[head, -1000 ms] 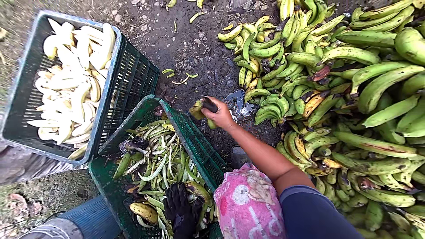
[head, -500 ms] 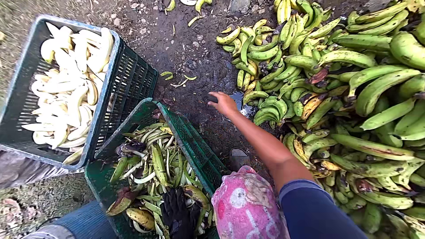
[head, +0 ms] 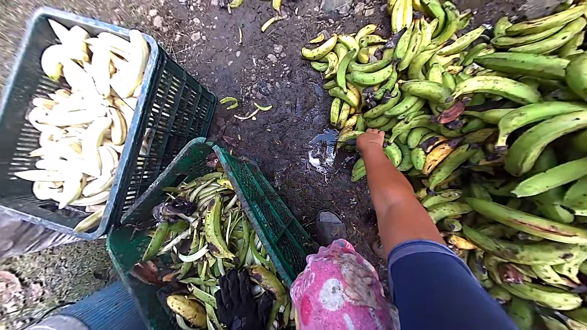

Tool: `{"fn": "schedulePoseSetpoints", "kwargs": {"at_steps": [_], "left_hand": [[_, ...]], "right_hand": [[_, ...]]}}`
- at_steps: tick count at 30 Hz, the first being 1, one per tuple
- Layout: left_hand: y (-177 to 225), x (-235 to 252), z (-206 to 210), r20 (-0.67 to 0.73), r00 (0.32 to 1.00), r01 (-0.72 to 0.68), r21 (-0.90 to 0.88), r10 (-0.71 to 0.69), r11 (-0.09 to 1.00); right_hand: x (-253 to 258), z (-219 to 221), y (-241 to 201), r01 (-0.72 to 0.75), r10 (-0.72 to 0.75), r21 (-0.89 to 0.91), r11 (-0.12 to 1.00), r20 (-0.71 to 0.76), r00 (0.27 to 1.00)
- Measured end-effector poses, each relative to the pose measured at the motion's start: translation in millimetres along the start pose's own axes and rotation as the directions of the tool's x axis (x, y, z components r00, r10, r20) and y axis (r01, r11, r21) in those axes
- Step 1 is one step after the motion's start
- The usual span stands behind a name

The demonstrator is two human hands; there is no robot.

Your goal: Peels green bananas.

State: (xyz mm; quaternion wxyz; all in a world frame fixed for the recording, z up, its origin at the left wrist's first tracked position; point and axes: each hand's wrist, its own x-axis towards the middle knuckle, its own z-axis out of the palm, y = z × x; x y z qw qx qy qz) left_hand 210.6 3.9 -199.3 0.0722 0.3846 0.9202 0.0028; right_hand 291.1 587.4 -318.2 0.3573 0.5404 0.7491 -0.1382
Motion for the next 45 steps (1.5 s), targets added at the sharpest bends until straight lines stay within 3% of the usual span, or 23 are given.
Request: {"fn": "schedulePoseSetpoints", "kwargs": {"at_steps": [3,7,9,11,14,17,18,19,21,23,24,27,29,31,33,37,45], "left_hand": [[-1,0,2,-0.010,1.000,-0.005,0.008,0.005,1.000],[-2,1,3,-0.011,1.000,-0.011,-0.003,0.011,1.000],[-1,3,3,0.004,1.000,-0.009,-0.016,0.009,1.000],[-1,4,4,0.001,1.000,-0.008,-0.025,0.008,1.000],[0,6,5,-0.020,1.000,-0.009,-0.019,0.008,1.000],[0,6,8,-0.019,1.000,-0.001,-0.030,0.001,1.000],[0,6,8,-0.017,1.000,0.000,-0.031,-0.001,1.000],[0,6,8,-0.020,1.000,0.001,-0.033,-0.001,0.999],[-2,6,10,-0.021,1.000,0.000,-0.041,-0.001,0.999],[-2,5,9,-0.002,1.000,0.001,-0.041,-0.001,0.999],[-1,6,7,0.013,1.000,0.004,-0.038,-0.003,0.999],[-1,5,5,0.014,1.000,0.007,-0.027,-0.006,1.000],[-2,4,9,-0.009,1.000,0.001,-0.019,-0.001,1.000],[-1,4,9,-0.012,1.000,-0.005,-0.018,0.005,1.000],[-1,4,8,-0.006,1.000,0.000,-0.011,0.000,1.000],[-1,3,5,0.022,1.000,0.005,-0.011,-0.005,1.000],[1,6,7,-0.018,1.000,-0.003,-0.006,0.003,1.000]], "right_hand": [[-29,-10,-2,0.023,-0.023,0.047,0.999,-0.010,1.000],[-64,-13,1,0.054,-0.065,0.317,0.947,0.025,0.998],[-87,-9,-6,0.111,-0.128,0.501,0.858,-0.001,0.992],[-131,-7,-25,0.243,-0.200,0.644,0.726,-0.140,0.970],[-225,-19,-62,0.557,-0.414,0.698,0.449,-0.391,0.822],[-291,-37,-74,0.731,-0.742,0.675,0.104,-0.436,0.509],[-298,-39,-71,0.720,-0.768,0.693,0.028,-0.446,0.459],[-296,-36,-65,0.696,-0.739,0.718,0.000,-0.468,0.484],[-266,-13,-46,0.616,-0.535,0.784,0.082,-0.486,0.691],[-215,27,-17,0.398,-0.192,0.869,0.293,-0.354,0.915],[-189,47,1,0.254,-0.024,0.893,0.372,-0.264,0.964],[-133,96,53,-0.052,0.351,0.874,0.483,-0.139,0.926],[-108,115,76,-0.176,0.464,0.844,0.506,-0.095,0.881],[-88,128,91,-0.180,0.467,0.864,0.471,-0.071,0.881],[-75,137,98,-0.084,0.442,0.911,0.403,-0.113,0.890],[-75,141,100,0.002,0.344,0.811,0.586,-0.250,0.905],[-86,119,82,-0.212,0.427,0.726,0.654,-0.122,0.896]]}}
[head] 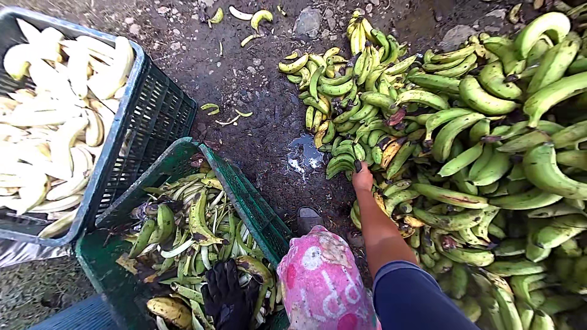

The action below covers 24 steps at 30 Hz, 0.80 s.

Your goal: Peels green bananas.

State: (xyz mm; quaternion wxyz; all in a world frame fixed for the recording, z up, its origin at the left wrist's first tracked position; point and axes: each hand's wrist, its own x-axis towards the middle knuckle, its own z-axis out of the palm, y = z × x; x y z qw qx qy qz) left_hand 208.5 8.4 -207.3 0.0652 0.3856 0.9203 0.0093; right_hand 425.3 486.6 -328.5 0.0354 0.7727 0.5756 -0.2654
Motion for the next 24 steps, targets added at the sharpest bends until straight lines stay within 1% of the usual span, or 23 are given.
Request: {"fn": "schedulePoseSetpoints", "kwargs": {"at_steps": [2,3,5,6,8,9,10,12,14,16,17,18,19,20,21,22,23,24], "left_hand": [[1,1,0,0.007,1.000,0.013,0.008,-0.013,1.000],[1,1,0,0.010,1.000,0.019,0.007,-0.019,1.000],[0,0,2,0.000,1.000,0.019,0.003,-0.019,1.000],[-1,0,3,-0.005,1.000,0.013,-0.002,-0.013,1.000],[-1,1,3,-0.013,1.000,0.000,-0.014,-0.001,1.000],[-1,2,3,-0.019,1.000,-0.002,-0.019,0.001,1.000],[-1,3,3,-0.024,1.000,0.000,-0.021,0.000,1.000],[-1,2,2,-0.031,1.000,0.005,-0.023,-0.006,1.000],[0,3,2,-0.035,0.999,0.001,-0.025,-0.002,1.000],[-1,3,3,-0.029,1.000,0.003,-0.024,-0.003,1.000],[-2,3,3,-0.025,1.000,0.000,-0.022,0.000,1.000],[-4,2,3,-0.023,1.000,-0.003,-0.018,0.003,1.000],[-4,2,3,-0.017,1.000,-0.005,-0.014,0.005,1.000],[-5,3,3,-0.010,1.000,-0.007,-0.012,0.007,1.000],[-4,4,3,-0.006,1.000,-0.007,-0.012,0.007,1.000],[-2,5,1,0.001,1.000,-0.004,-0.016,0.004,1.000],[-1,5,-1,0.013,1.000,-0.005,-0.019,0.005,1.000],[-1,6,-3,0.014,1.000,-0.006,-0.021,0.006,1.000]], "right_hand": [[-6,-3,-5,-0.039,0.040,0.043,0.998,-0.008,0.999],[-9,-2,-7,-0.064,0.065,0.102,0.993,-0.005,0.998],[-16,7,-6,-0.097,0.097,0.296,0.950,0.015,0.995],[-19,13,-5,-0.107,0.100,0.416,0.903,0.038,0.994],[-38,16,-14,-0.146,0.082,0.659,0.738,0.127,0.988],[-53,14,-25,-0.177,0.065,0.734,0.655,0.179,0.982],[-69,11,-38,-0.199,0.038,0.776,0.599,0.221,0.974],[-102,2,-67,-0.183,-0.059,0.813,0.552,0.257,0.965],[-135,-14,-101,-0.076,-0.215,0.838,0.541,0.225,0.950],[-174,-40,-136,0.087,-0.400,0.848,0.523,0.154,0.904],[-195,-56,-150,0.182,-0.505,0.851,0.492,0.109,0.856],[-217,-71,-162,0.280,-0.614,0.851,0.444,0.062,0.787],[-238,-85,-172,0.366,-0.723,0.849,0.382,0.028,0.690],[-255,-99,-178,0.437,-0.832,0.842,0.316,0.024,0.555],[-269,-113,-182,0.495,-0.921,0.829,0.261,0.060,0.385],[-278,-124,-186,0.537,-0.968,0.813,0.224,0.124,0.216],[-281,-131,-187,0.573,-0.979,0.795,0.201,0.181,0.092],[-278,-132,-185,0.602,-0.977,0.774,0.195,0.207,0.051]]}}
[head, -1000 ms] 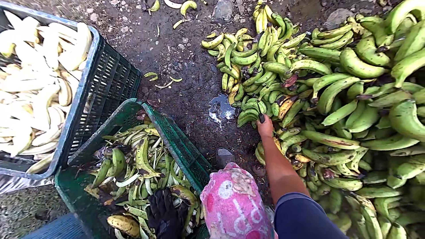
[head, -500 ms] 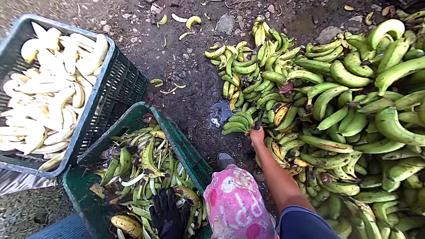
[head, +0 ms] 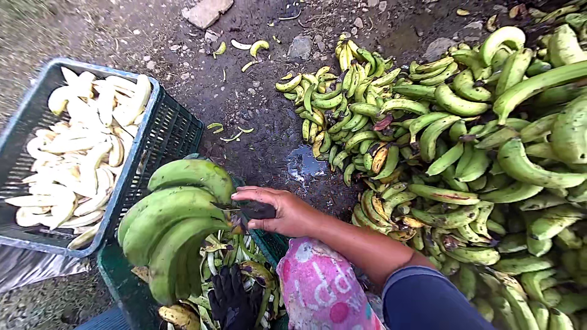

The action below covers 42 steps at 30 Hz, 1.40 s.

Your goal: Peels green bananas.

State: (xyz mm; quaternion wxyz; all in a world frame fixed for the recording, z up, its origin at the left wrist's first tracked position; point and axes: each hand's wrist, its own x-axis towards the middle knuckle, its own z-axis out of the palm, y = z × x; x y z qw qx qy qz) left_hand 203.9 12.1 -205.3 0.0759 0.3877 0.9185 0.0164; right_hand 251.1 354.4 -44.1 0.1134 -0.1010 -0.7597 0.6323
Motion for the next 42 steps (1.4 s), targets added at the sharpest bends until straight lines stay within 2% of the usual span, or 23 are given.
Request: {"fn": "schedulePoseSetpoints", "kwargs": {"at_steps": [1,3,5,8,9,10,13,16,18,20,22,24,25,27,30,32,33,35,37,38,40,41,42], "left_hand": [[0,0,-1,-0.003,1.000,0.001,-0.002,-0.001,1.000],[0,-1,-1,0.029,0.999,0.028,-0.022,-0.028,0.999],[0,-2,2,0.026,0.999,0.040,-0.036,-0.039,0.999],[0,-2,5,0.031,0.998,0.048,-0.033,-0.047,0.998],[1,-2,3,0.051,0.997,0.057,-0.022,-0.055,0.998],[1,-1,1,0.070,0.995,0.067,-0.015,-0.066,0.998],[1,0,2,0.083,0.994,0.078,-0.011,-0.077,0.997],[1,-1,2,0.089,0.992,0.088,-0.012,-0.086,0.996],[1,0,1,0.084,0.993,0.084,-0.011,-0.082,0.996],[0,-1,3,0.064,0.995,0.076,-0.007,-0.076,0.997],[-1,-2,3,0.072,0.995,0.068,-0.012,-0.067,0.998],[0,-1,2,0.072,0.996,0.060,-0.017,-0.058,0.998],[-1,-1,3,0.068,0.996,0.062,-0.018,-0.060,0.998],[-2,-2,6,0.057,0.996,0.069,-0.016,-0.068,0.998],[0,-1,3,0.057,0.996,0.067,-0.013,-0.066,0.998],[11,3,-18,0.147,0.987,0.064,-0.010,-0.062,0.998],[15,5,-26,0.183,0.981,0.068,-0.011,-0.065,0.998],[5,2,-12,0.123,0.990,0.074,-0.006,-0.073,0.997],[-2,-2,1,0.068,0.995,0.069,0.005,-0.069,0.998],[-1,-2,-1,0.077,0.995,0.064,0.024,-0.065,0.998],[6,2,-12,0.127,0.989,0.065,0.033,-0.069,0.997],[8,2,-12,0.116,0.991,0.058,0.022,-0.060,0.998],[4,-1,0,0.064,0.996,0.058,0.017,-0.059,0.998]], "right_hand": [[-3,-5,11,-0.030,0.029,-0.025,0.999,-0.043,0.999],[-19,-22,55,-0.168,0.143,-0.054,0.984,-0.313,0.939],[-50,-41,115,-0.366,0.305,0.036,0.930,-0.632,0.712],[-113,-71,198,-0.583,0.460,0.259,0.770,-0.858,0.226],[-134,-82,214,-0.689,0.480,0.263,0.675,-0.866,0.140],[-153,-92,226,-0.803,0.498,0.219,0.555,-0.860,0.109],[-184,-121,254,-0.978,0.608,-0.047,0.203,-0.777,0.164],[-190,-139,270,-0.978,0.679,-0.179,0.108,-0.706,0.204],[-176,-140,257,-0.981,0.630,-0.131,0.142,-0.753,0.192],[-154,-134,233,-0.968,0.558,-0.032,0.248,-0.812,0.169],[-134,-124,213,-0.900,0.532,0.110,0.422,-0.833,0.148],[-111,-107,201,-0.717,0.552,0.292,0.633,-0.820,0.153],[-96,-95,192,-0.582,0.578,0.385,0.716,-0.795,0.185],[-62,-63,157,-0.323,0.635,0.550,0.770,-0.707,0.312],[-24,-13,91,-0.149,0.556,0.668,0.730,-0.452,0.698],[-13,8,59,-0.131,0.300,0.636,0.761,-0.166,0.940],[-9,12,52,-0.100,0.122,0.615,0.782,0.007,0.993],[-3,13,47,-0.079,-0.113,0.569,0.818,0.295,0.949],[-7,2,55,-0.096,-0.068,0.370,0.924,0.408,0.910],[-12,-5,67,-0.112,0.020,0.235,0.965,0.362,0.932],[-30,-23,109,-0.277,0.277,0.006,0.961,0.035,0.960],[-41,-34,134,-0.402,0.383,-0.078,0.912,-0.189,0.904],[-55,-47,160,-0.536,0.454,-0.128,0.835,-0.392,0.800]]}}
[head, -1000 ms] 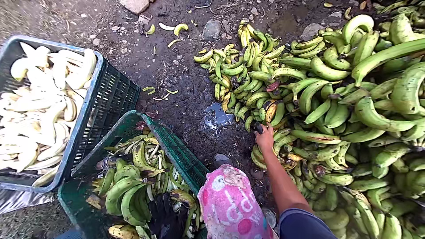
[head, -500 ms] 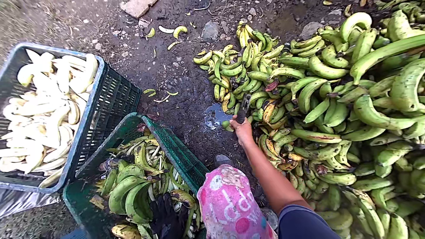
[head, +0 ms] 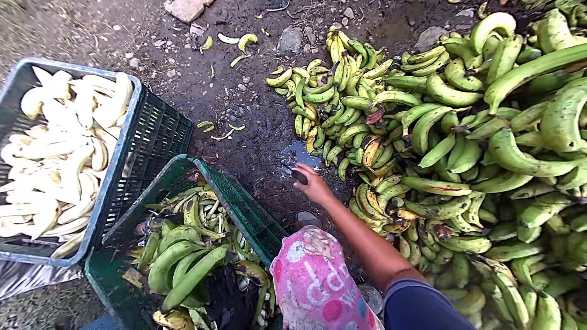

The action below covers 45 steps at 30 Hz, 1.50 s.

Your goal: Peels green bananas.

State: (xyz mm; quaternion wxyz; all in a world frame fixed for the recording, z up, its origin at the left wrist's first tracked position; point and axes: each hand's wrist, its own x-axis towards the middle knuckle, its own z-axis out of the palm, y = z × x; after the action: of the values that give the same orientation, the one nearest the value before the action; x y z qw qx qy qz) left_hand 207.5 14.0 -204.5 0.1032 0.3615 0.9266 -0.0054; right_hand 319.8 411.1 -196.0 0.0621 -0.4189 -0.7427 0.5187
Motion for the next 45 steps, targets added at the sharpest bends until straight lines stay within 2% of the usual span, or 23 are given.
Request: {"fn": "schedulePoseSetpoints", "kwargs": {"at_steps": [2,4,6,7,10,14,20,22,24,26,28,29,30,32,33,34,35,36,37,39,40,42,45], "left_hand": [[-7,-3,17,-0.031,0.999,0.029,-0.001,-0.029,1.000],[0,-1,2,0.035,0.999,0.034,-0.024,-0.033,0.999],[1,-2,-1,0.045,0.998,0.041,-0.034,-0.040,0.999],[1,-2,1,0.033,0.998,0.051,-0.030,-0.050,0.998],[1,-3,-2,0.066,0.996,0.052,-0.021,-0.051,0.998],[3,-4,-5,0.081,0.995,0.055,-0.035,-0.052,0.998],[-3,-4,2,0.043,0.999,0.030,-0.006,-0.030,1.000],[11,2,-20,0.084,0.996,0.032,-0.019,-0.030,0.999],[14,4,-27,0.064,0.998,0.004,-0.021,-0.003,1.000],[12,4,-22,0.026,1.000,-0.008,-0.029,0.008,1.000],[11,4,-21,0.049,0.999,0.008,-0.017,-0.008,1.000],[10,3,-20,0.051,0.999,0.010,-0.024,-0.009,1.000],[8,2,-18,0.034,0.999,0.007,-0.022,-0.007,1.000],[11,2,-20,-0.003,1.000,-0.013,-0.024,0.013,1.000],[14,3,-26,0.018,1.000,-0.006,-0.017,0.006,1.000],[17,3,-31,0.071,0.997,0.009,-0.024,-0.007,1.000],[16,2,-30,0.102,0.995,0.015,-0.038,-0.011,0.999],[13,0,-24,0.090,0.996,0.013,-0.037,-0.009,0.999],[8,-2,-14,0.043,0.999,0.002,-0.036,-0.001,0.999],[4,-2,-8,0.023,1.000,0.003,-0.016,-0.003,1.000],[6,0,-13,0.060,0.998,0.007,-0.001,-0.007,1.000],[6,1,-15,0.098,0.995,0.010,0.004,-0.010,1.000],[2,-3,-6,0.076,0.997,0.030,-0.015,-0.029,0.999]], "right_hand": [[5,-21,66,-0.280,0.238,-0.084,0.956,-0.331,0.913],[5,-43,116,-0.520,0.430,-0.004,0.854,-0.558,0.710],[6,-65,150,-0.695,0.570,0.057,0.717,-0.623,0.536],[6,-73,164,-0.753,0.612,0.045,0.657,-0.616,0.497],[8,-82,188,-0.829,0.669,-0.064,0.555,-0.558,0.491],[0,-71,176,-0.798,0.583,-0.127,0.588,-0.617,0.528],[10,-65,95,-0.606,0.365,-0.296,0.738,-0.580,0.728],[24,-62,61,-0.513,0.292,-0.345,0.786,-0.525,0.800],[34,-51,16,-0.398,0.257,-0.322,0.859,-0.402,0.879],[35,-27,-32,-0.238,0.194,-0.197,0.951,-0.219,0.956],[29,3,-77,-0.033,0.034,-0.050,0.998,0.009,0.999],[23,18,-96,0.107,-0.107,0.002,0.994,0.124,0.987],[17,31,-112,0.267,-0.271,0.049,0.962,0.235,0.933],[7,50,-134,0.574,-0.572,0.139,0.807,0.426,0.701],[5,55,-140,0.675,-0.664,0.186,0.714,0.484,0.570],[4,57,-140,0.720,-0.693,0.206,0.663,0.532,0.486],[6,57,-133,0.714,-0.672,0.191,0.673,0.561,0.483],[10,58,-119,0.665,-0.616,0.148,0.732,0.559,0.555],[16,58,-99,0.566,-0.528,0.095,0.819,0.511,0.678],[29,57,-46,0.287,-0.281,0.026,0.958,0.311,0.908],[35,54,-18,0.129,-0.125,-0.003,0.992,0.204,0.971],[44,44,40,-0.195,0.198,-0.053,0.979,0.059,0.978],[56,32,121,-0.487,0.483,-0.042,0.872,-0.084,0.872]]}}
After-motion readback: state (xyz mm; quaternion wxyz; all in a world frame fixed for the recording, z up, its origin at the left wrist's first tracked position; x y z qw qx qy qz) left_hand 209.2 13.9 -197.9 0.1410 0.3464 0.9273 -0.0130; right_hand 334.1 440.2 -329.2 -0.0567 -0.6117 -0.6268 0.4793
